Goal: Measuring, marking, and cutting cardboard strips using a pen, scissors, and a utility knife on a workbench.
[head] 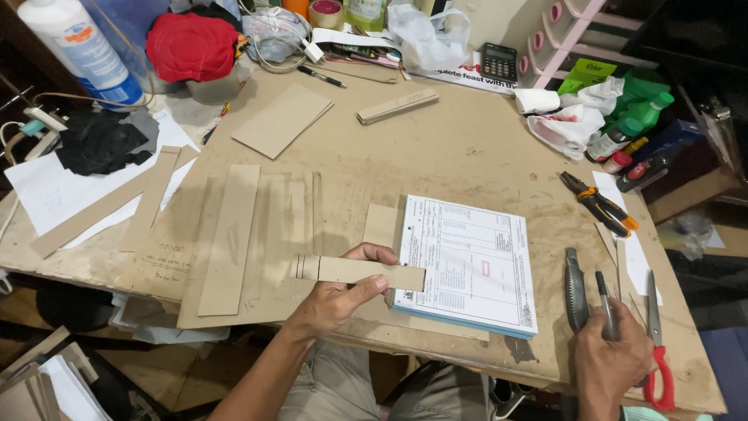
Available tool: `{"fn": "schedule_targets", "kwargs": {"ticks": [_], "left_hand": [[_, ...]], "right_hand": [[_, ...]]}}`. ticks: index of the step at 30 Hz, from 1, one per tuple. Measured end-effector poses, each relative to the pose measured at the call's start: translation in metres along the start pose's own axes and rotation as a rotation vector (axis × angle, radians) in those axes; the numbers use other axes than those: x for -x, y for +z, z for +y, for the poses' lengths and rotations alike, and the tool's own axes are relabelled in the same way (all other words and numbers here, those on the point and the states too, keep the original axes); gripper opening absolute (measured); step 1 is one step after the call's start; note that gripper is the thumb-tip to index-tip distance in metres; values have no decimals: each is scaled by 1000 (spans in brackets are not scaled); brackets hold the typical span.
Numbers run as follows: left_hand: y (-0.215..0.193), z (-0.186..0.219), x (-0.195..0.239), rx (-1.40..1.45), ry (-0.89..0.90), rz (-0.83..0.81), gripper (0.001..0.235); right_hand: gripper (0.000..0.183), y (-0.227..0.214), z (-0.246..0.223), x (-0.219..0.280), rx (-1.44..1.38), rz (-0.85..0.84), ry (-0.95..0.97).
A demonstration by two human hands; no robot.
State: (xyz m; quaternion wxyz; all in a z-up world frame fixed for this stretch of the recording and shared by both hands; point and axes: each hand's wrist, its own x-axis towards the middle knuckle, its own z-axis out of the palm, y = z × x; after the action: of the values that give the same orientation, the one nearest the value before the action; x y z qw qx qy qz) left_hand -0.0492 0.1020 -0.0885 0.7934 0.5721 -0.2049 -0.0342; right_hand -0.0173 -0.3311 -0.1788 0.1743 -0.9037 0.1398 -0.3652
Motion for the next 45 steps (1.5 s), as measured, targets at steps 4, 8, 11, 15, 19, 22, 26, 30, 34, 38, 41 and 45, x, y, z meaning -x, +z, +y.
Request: {"fn": "schedule_targets", "kwargs": {"ticks": [4,8,11,15,19,22,26,30,34,38,41,45], "left_hand": [[-1,-3,1,5,-10,-10,28],[12,-12,2,-171,-128,207,30],[28,-7,1,-150,-297,368,36],[29,-18,7,164,-422,498,26],[32,-55,9,336,-326,472,26],[42,-70,5,320,-258,556,34],[56,-56,0,203,-281,484,44],[63,-57,-1,235,-227,444,27],[71,-52,-1,172,-230,456,27],[81,-52,-2,179,-266,464,37],[85,-56,-4,218,-202,418,27],[88,-54,-9,356,-121,308,21]], "right_hand": [[27,-11,-24,-8,-68,-8,-128],[25,5,-1,-9,29,14,-231],[21,-15,-4,1,25,94,-240],[20,-54,23,6,-3,170,-240],[28,-94,45,1,206,-116,239],[28,-106,40,-3,106,-358,231],[46,-106,26,-7,217,-299,257],[61,-116,-12,-28,313,-627,521],[51,-127,-14,-41,405,-781,558],[53,-122,1,-40,422,-813,642],[49,-130,-6,-38,357,-799,732],[45,-136,-2,-15,221,-834,904]]}}
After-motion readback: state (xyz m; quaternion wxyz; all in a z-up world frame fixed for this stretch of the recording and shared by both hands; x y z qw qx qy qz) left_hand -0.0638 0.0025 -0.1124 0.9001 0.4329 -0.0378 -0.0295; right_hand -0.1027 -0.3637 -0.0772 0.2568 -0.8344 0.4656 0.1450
